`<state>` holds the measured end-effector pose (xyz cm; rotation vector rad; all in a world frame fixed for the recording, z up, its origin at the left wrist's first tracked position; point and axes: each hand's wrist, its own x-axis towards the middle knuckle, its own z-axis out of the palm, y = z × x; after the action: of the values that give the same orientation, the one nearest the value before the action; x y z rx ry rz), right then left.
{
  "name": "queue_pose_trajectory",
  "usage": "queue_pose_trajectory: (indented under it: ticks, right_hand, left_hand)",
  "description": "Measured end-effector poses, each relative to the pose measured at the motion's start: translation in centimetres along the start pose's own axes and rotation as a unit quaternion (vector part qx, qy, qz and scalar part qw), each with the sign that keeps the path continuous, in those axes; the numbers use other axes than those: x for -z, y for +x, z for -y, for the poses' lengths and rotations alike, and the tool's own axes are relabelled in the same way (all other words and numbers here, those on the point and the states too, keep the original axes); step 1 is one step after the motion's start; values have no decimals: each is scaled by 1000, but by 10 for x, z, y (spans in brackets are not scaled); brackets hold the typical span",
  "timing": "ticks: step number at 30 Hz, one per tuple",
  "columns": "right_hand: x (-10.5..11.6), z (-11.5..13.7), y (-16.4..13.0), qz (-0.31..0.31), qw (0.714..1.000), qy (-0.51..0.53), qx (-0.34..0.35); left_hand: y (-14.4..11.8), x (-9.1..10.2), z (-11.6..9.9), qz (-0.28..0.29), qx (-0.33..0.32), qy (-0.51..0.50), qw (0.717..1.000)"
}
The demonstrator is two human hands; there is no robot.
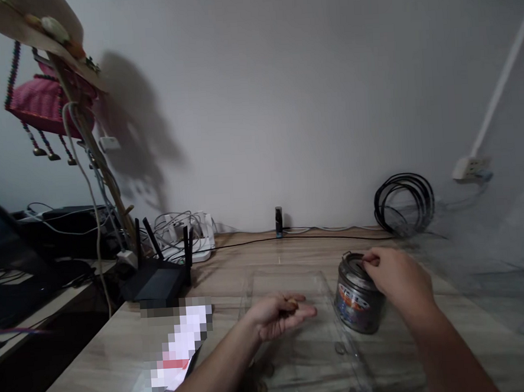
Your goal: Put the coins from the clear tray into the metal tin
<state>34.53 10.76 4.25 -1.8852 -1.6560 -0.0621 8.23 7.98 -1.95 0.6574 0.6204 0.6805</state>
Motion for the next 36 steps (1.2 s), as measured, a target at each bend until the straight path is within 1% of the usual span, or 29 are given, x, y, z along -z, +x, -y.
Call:
queue_pose_trajectory:
  ticks: [2,3,4,6,7,8,10,12,13,15,16,17,19,20,21,22,23,25,26,27,29,30,31,33,35,36]
  right_hand:
    - [4,-5,3,45,999,-23,-2]
    - [4,-2,0,46,998,-34,3]
    - [4,5,-5,25,998,-45,21]
    - [1,28,-22,-24,996,-54,70]
    - [-2,42,-33,-26,994,-43,100]
    - [-7,57,-45,-7,991,-20,130]
    - [-21,83,-67,104,975,56,189]
    - [-34,100,-82,166,956,100,219]
    - [-39,103,-85,178,952,113,221]
    - [-42,99,-83,180,952,139,206]
    - [-40,92,-78,164,955,154,192]
    - [-36,82,-71,130,963,162,170]
    - [-22,57,-53,27,984,141,102]
    - [-13,44,-43,-22,992,107,58]
    - [-5,31,-33,-47,997,64,19]
    - [2,19,-25,-44,999,28,-5]
    - [8,10,-18,-23,1000,-3,-18]
    - [15,3,-10,29,999,-38,-12]
    - [16,6,-11,31,998,-51,-1]
    - [15,12,-14,12,998,-60,16]
    - [7,32,-29,-35,996,-53,70]
    - [-1,45,-40,-37,993,-30,106]
    - [-10,58,-51,-9,990,4,140]
    - [-31,82,-72,103,973,88,187]
    - [-49,97,-85,170,952,159,197]
    - [-55,100,-87,185,946,183,196]
  left_hand:
    - [-2,-3,0,-20,-13,13,1000]
    - [-4,-5,-1,-32,-16,20,999]
    - [-5,-8,-3,-45,-18,28,998]
    - [-8,-12,-5,-78,-18,51,995]
    - [-8,-14,-6,-92,-19,68,993]
    - [-8,-14,-7,-101,-22,89,991]
    - [-7,-15,-8,-106,-32,127,986]
    - [-6,-13,-7,-94,-33,150,984]
    - [-5,-12,-7,-85,-27,153,984]
    - [-5,-10,-6,-67,-15,141,988]
    - [-4,-9,-5,-54,-7,125,991]
    - [-4,-8,-5,-44,1,103,994]
    - [-3,-7,-4,-32,10,54,998]
    - [-3,-7,-4,-31,13,35,999]
    - [-4,-7,-3,-34,10,23,999]
    - [-4,-7,-3,-40,3,17,999]
    - [-4,-7,-2,-45,-6,17,999]
    - [-5,-8,-2,-55,-20,19,998]
    - [-6,-8,-2,-58,-25,17,998]
    - [-6,-8,-2,-62,-29,14,998]
    - [-7,-8,-2,-67,-34,3,997]
    - [-7,-8,-1,-65,-36,-3,997]
    - [-6,-7,-1,-60,-39,-7,997]
    - [-4,-6,-1,-54,-47,-14,997]
    - [-2,-3,0,-56,-51,-27,997]
    - [0,-1,0,-60,-47,-36,996]
